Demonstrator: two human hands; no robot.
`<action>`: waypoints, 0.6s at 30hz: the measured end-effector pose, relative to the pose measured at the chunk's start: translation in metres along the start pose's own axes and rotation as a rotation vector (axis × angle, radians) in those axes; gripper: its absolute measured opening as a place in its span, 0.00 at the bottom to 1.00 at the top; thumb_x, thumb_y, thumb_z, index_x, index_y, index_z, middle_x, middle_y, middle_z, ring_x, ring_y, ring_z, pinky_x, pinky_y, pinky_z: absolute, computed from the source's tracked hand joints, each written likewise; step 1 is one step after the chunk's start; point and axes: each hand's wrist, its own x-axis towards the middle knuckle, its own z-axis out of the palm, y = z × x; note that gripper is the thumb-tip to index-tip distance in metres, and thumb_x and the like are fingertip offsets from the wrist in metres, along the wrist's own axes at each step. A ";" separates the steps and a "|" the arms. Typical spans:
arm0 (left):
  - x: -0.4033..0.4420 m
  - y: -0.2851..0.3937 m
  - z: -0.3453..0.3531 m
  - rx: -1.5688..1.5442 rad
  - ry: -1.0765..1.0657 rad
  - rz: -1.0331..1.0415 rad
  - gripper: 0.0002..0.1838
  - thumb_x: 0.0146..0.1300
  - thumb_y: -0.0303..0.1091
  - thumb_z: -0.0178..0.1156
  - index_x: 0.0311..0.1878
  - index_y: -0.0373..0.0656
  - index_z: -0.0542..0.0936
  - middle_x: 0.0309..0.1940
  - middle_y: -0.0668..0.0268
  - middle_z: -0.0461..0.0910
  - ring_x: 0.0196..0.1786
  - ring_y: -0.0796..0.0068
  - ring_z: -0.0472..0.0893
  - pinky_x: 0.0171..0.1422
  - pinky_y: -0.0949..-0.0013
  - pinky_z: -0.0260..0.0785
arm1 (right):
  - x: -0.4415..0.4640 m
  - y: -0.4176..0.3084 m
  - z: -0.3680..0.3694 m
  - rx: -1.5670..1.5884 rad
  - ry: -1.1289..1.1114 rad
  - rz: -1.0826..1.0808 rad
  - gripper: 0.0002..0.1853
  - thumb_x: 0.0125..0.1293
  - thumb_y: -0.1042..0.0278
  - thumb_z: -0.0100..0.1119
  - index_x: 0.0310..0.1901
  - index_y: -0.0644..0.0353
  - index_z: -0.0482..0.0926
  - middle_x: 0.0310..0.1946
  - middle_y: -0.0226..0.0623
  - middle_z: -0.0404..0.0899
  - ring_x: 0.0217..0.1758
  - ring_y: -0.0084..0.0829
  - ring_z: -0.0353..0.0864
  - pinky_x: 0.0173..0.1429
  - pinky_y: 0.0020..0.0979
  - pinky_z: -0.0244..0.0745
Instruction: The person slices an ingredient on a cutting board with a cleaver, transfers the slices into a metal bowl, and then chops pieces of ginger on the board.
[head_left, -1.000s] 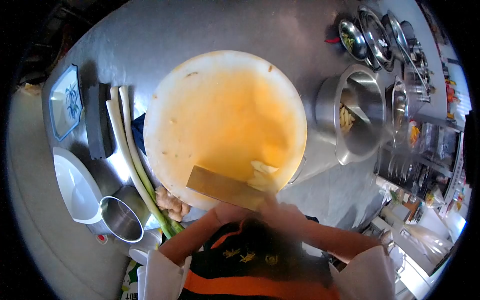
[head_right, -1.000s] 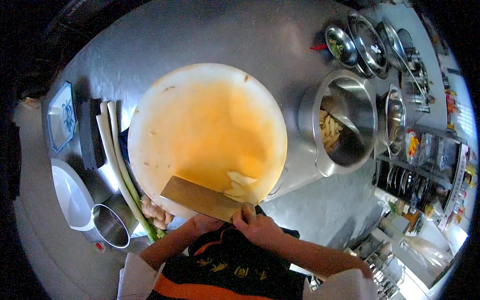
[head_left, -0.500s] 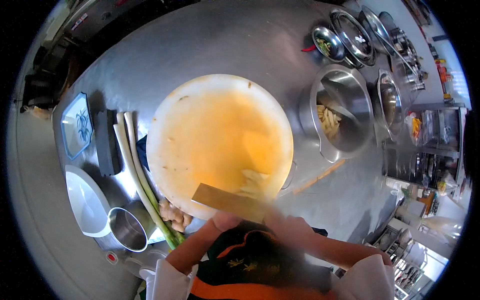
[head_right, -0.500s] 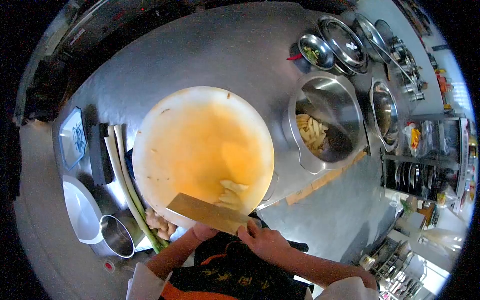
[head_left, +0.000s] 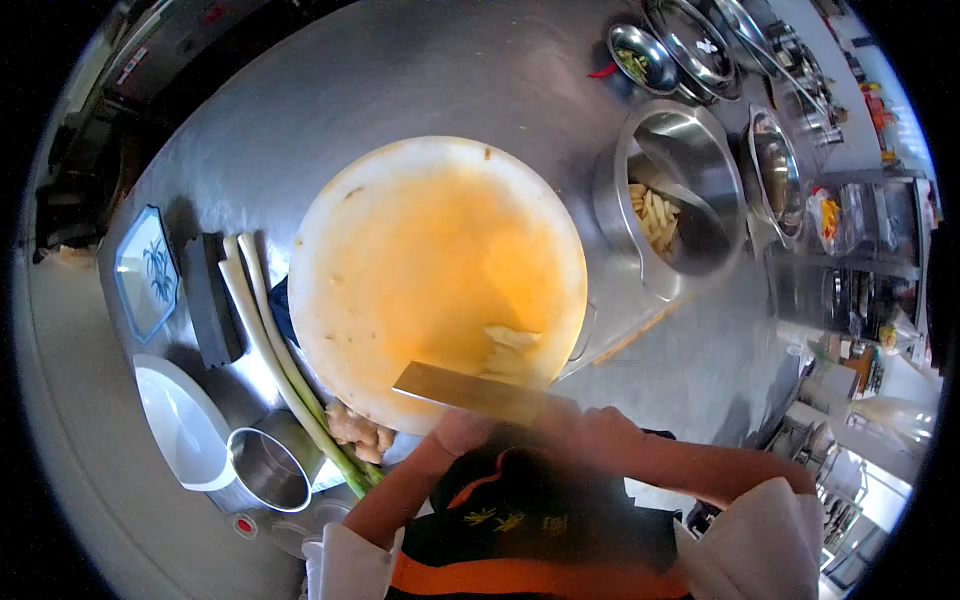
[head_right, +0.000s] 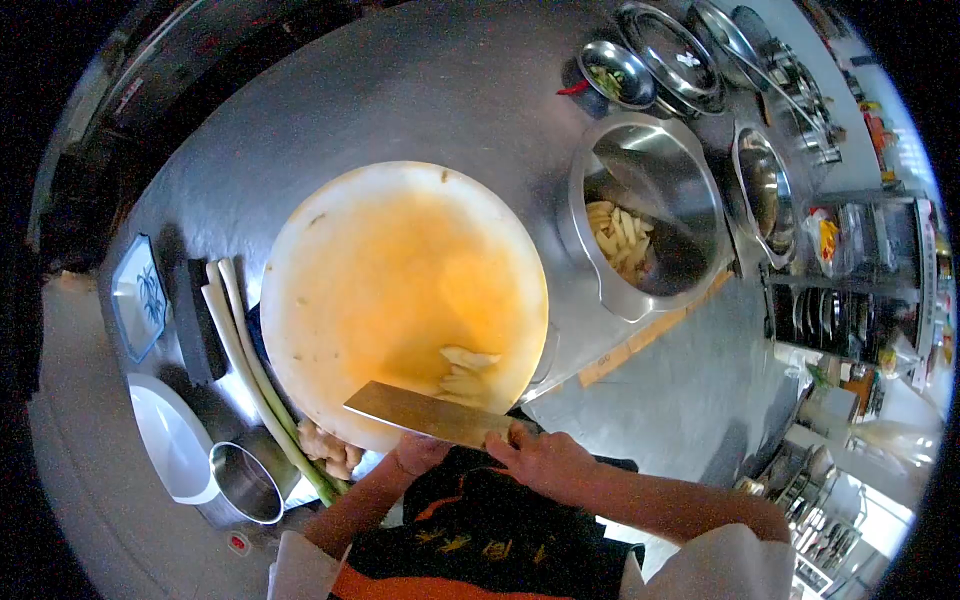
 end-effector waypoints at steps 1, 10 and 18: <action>0.001 0.003 -0.002 -0.003 -0.013 0.004 0.14 0.55 0.34 0.53 0.45 0.42 0.73 0.44 0.59 0.74 0.49 0.56 0.72 0.54 0.59 0.61 | 0.004 0.001 0.002 0.009 0.005 0.010 0.19 0.58 0.65 0.46 0.50 0.58 0.56 0.33 0.49 0.69 0.17 0.37 0.76 0.16 0.34 0.72; -0.004 -0.005 0.003 -0.107 -0.099 -0.092 0.16 0.50 0.27 0.56 0.45 0.43 0.74 0.46 0.60 0.73 0.51 0.58 0.71 0.53 0.58 0.62 | 0.035 0.007 0.039 0.049 0.228 -0.070 0.21 0.53 0.69 0.49 0.48 0.62 0.57 0.35 0.52 0.71 0.22 0.43 0.77 0.20 0.37 0.73; 0.007 0.010 -0.002 0.013 -0.056 -0.028 0.12 0.54 0.32 0.56 0.41 0.39 0.75 0.38 0.58 0.73 0.42 0.60 0.72 0.48 0.60 0.64 | 0.000 0.005 0.040 0.132 0.232 -0.008 0.19 0.53 0.70 0.48 0.47 0.60 0.58 0.37 0.52 0.71 0.19 0.42 0.77 0.17 0.35 0.73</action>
